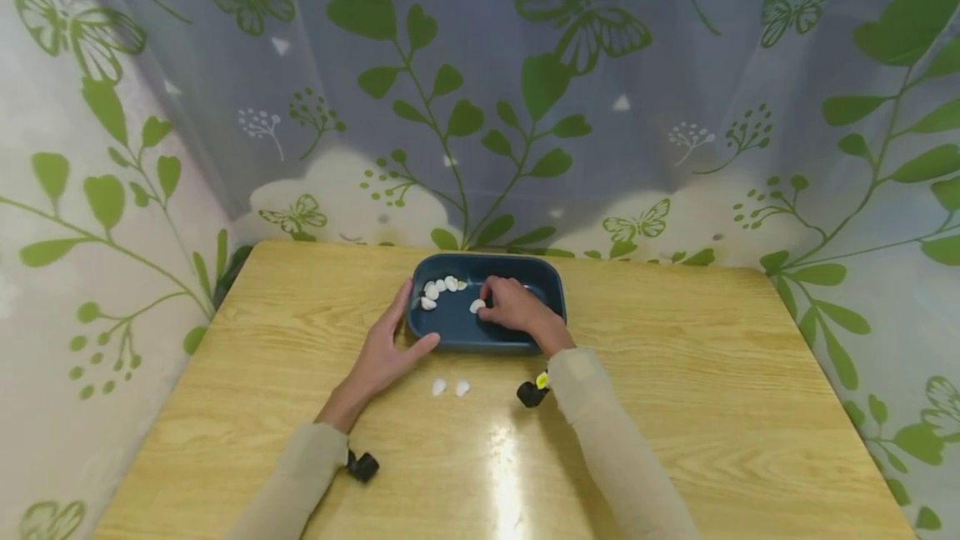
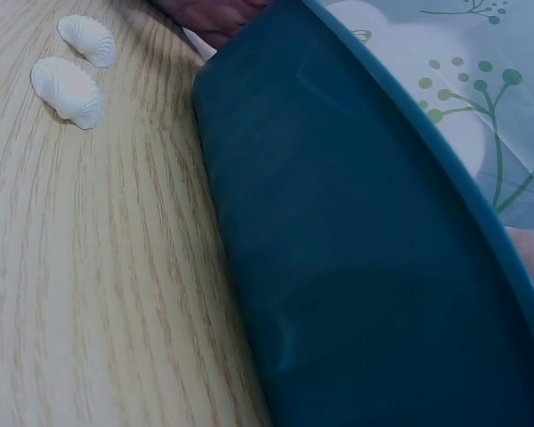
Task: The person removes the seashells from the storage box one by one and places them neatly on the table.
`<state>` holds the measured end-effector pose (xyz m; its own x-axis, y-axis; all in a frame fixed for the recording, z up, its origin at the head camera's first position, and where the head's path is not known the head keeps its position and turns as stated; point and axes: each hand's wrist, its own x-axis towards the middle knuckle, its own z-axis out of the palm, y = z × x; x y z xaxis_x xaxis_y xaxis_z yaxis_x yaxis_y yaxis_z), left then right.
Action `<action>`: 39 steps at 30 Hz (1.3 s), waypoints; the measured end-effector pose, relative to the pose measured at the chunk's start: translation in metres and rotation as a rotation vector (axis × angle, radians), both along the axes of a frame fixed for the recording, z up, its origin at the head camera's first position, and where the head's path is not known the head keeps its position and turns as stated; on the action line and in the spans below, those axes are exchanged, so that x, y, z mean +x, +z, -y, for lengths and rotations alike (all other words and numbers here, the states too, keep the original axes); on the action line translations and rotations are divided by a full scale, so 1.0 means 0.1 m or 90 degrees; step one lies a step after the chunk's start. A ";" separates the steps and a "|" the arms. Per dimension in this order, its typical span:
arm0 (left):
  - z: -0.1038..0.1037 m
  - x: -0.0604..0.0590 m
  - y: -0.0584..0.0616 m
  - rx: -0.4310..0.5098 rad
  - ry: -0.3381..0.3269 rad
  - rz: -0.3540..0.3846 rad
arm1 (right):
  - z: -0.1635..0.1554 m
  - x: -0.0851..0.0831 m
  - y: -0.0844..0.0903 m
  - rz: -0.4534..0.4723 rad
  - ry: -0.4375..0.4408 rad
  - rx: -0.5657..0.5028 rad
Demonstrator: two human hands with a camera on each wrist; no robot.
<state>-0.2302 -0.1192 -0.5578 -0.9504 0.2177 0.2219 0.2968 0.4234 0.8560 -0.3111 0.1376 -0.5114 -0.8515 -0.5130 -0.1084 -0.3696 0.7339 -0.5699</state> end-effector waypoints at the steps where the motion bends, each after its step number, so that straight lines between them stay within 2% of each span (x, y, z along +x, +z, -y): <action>1: 0.00 0.00 0.00 0.001 0.000 0.000 | 0.00 0.00 0.00 -0.001 -0.001 -0.002; 11: 0.00 -0.01 0.02 0.007 -0.010 -0.007 | -0.02 0.01 0.01 0.001 0.001 -0.012; 19: 0.01 -0.02 -0.01 0.010 -0.011 -0.012 | -0.06 0.08 0.06 -0.002 0.012 -0.041; 30: 0.00 -0.01 0.00 0.005 -0.003 -0.011 | -0.11 0.25 0.20 -0.036 0.026 -0.050; 39: 0.00 -0.01 0.01 -0.006 -0.001 -0.004 | -0.18 0.48 0.38 -0.034 0.030 -0.075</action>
